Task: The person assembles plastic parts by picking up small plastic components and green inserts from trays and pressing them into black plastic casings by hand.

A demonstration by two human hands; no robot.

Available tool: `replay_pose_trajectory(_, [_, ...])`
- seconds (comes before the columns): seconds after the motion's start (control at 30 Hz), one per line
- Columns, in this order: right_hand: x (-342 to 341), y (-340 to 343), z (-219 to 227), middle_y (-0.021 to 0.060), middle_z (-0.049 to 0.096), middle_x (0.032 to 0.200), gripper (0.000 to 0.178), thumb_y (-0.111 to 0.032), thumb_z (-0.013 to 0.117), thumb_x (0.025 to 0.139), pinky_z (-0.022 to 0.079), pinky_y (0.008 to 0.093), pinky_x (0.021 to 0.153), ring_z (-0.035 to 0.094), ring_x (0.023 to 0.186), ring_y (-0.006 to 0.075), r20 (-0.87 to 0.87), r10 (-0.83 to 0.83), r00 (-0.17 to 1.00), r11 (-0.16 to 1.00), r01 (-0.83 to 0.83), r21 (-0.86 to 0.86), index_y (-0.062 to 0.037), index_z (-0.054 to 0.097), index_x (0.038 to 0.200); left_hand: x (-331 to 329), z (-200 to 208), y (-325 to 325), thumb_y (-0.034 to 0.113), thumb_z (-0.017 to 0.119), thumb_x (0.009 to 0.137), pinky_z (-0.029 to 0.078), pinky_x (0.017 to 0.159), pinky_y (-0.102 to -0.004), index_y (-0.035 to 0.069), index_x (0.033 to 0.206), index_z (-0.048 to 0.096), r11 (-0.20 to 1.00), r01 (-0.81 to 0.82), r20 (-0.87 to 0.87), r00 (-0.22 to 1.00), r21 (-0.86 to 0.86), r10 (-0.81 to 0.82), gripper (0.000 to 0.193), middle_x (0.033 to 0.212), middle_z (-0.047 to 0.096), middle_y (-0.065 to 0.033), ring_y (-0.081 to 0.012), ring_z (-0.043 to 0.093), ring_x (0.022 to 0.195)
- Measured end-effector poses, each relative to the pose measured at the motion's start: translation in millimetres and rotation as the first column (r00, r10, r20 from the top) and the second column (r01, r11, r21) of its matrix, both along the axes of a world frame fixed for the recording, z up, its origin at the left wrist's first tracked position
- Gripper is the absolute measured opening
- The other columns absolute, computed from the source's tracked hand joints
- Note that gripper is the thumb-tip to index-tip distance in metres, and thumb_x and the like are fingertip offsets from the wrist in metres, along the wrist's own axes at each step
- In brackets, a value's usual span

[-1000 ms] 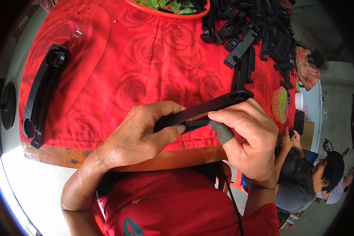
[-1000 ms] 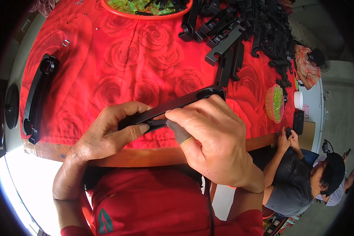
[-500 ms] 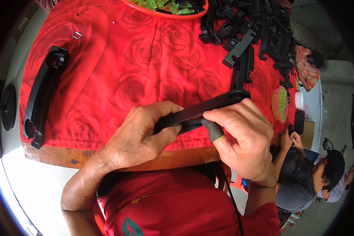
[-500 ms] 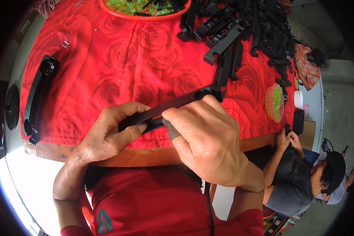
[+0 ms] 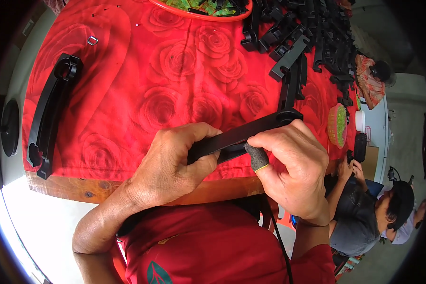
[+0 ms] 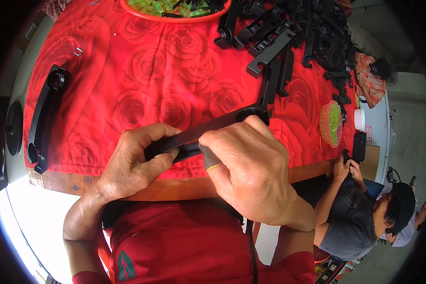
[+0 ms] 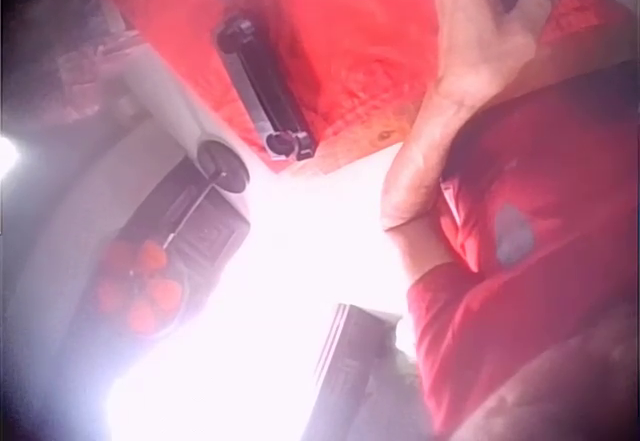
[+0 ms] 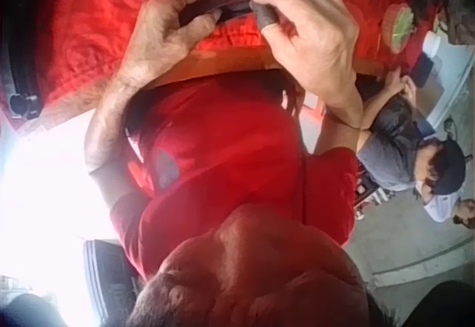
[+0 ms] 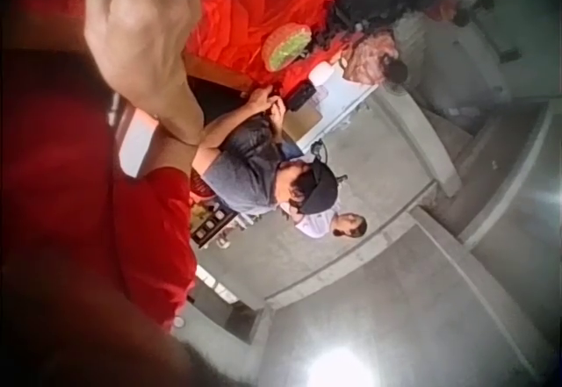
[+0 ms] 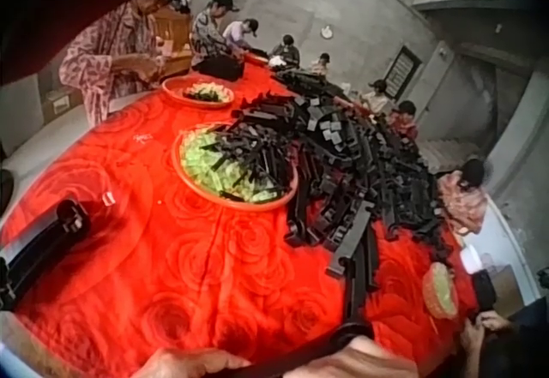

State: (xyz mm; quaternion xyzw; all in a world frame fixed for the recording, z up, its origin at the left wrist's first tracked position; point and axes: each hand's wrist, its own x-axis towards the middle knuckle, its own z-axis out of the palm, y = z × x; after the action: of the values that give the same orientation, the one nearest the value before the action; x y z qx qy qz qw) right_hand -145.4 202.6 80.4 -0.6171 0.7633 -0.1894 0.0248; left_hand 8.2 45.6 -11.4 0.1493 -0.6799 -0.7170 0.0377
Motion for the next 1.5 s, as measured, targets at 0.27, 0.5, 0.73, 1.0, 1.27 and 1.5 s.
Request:
replay_pose_trajectory(0.27, [1.3,0.7,0.8,0.0087,0.074,0.086,0.030,0.007,0.081,0.067,0.051,0.0368,0.065,0.065,0.076,0.0266,-0.047,0.006,0.999,1.000,-0.007,-0.019,-0.0039,0.074,0.094,-1.7,1.5,1.7,0.000,0.065,0.095,0.048,0.069,-0.0265,-0.003,0.121,0.069,1.000,0.002,0.015,1.000,-0.001,-0.002,0.026,0.085,0.063,0.0006,-0.0052,0.056,0.078])
replay_pose_trajectory(0.5, [5.5,-0.1,1.1,0.0089,0.072,0.086,0.032,0.007,0.080,0.065,0.052,0.0380,0.065,0.064,0.077,0.0273,-0.075,0.001,0.997,0.999,-0.003,-0.033,-0.0042,0.075,0.094,-0.5,2.4,1.5,0.000,0.065,0.095,0.046,0.068,-0.0267,-0.002,0.120,0.069,1.000,0.002,-0.009,1.000,-0.019,-0.002,0.025,0.084,0.062,0.0006,-0.0052,0.055,0.077])
replay_pose_trajectory(0.73, [7.2,-2.4,-1.2,0.0088,0.071,0.087,0.032,0.006,0.081,0.065,0.052,0.0380,0.066,0.064,0.078,0.0276,-0.127,-0.008,0.992,0.999,0.002,-0.047,-0.0041,0.075,0.094,0.8,3.5,1.2,0.001,0.066,0.096,0.046,0.067,-0.0263,-0.003,0.118,0.070,0.998,-0.031,0.014,0.999,-0.060,0.031,0.023,0.082,0.061,0.0008,-0.0052,0.054,0.076])
replay_pose_trajectory(1.0, [4.0,0.0,0.2,0.0086,0.070,0.086,0.029,0.004,0.081,0.067,0.051,0.0376,0.065,0.064,0.080,0.0273,-0.109,-0.015,0.994,1.000,0.014,-0.013,-0.0047,0.076,0.094,1.1,0.7,0.2,0.001,0.065,0.098,0.049,0.070,-0.0283,-0.005,0.125,0.067,0.999,0.028,0.000,1.000,-0.024,-0.028,0.027,0.085,0.062,-0.0014,-0.0073,0.056,0.080])
replay_pose_trajectory(1.27, [4.1,1.8,1.0,0.0085,0.069,0.086,0.031,0.005,0.080,0.065,0.052,0.0383,0.066,0.063,0.079,0.0274,-0.098,-0.022,0.995,1.000,0.023,0.008,-0.0048,0.075,0.094,0.8,2.8,1.4,0.001,0.067,0.097,0.049,0.069,-0.0292,-0.004,0.124,0.068,0.998,0.020,-0.044,0.999,-0.059,-0.022,0.028,0.084,0.063,-0.0043,-0.0082,0.057,0.078])
replay_pose_trajectory(1.5, [5.6,0.7,0.0,0.0086,0.069,0.085,0.032,0.005,0.079,0.064,0.052,0.0385,0.065,0.063,0.079,0.0276,-0.124,-0.021,0.992,1.000,0.021,-0.005,-0.0049,0.075,0.094,-0.1,3.4,0.9,0.002,0.068,0.097,0.047,0.067,-0.0279,-0.004,0.120,0.069,0.998,0.023,-0.006,1.000,-0.063,-0.023,0.025,0.082,0.062,-0.0026,-0.0072,0.055,0.077])
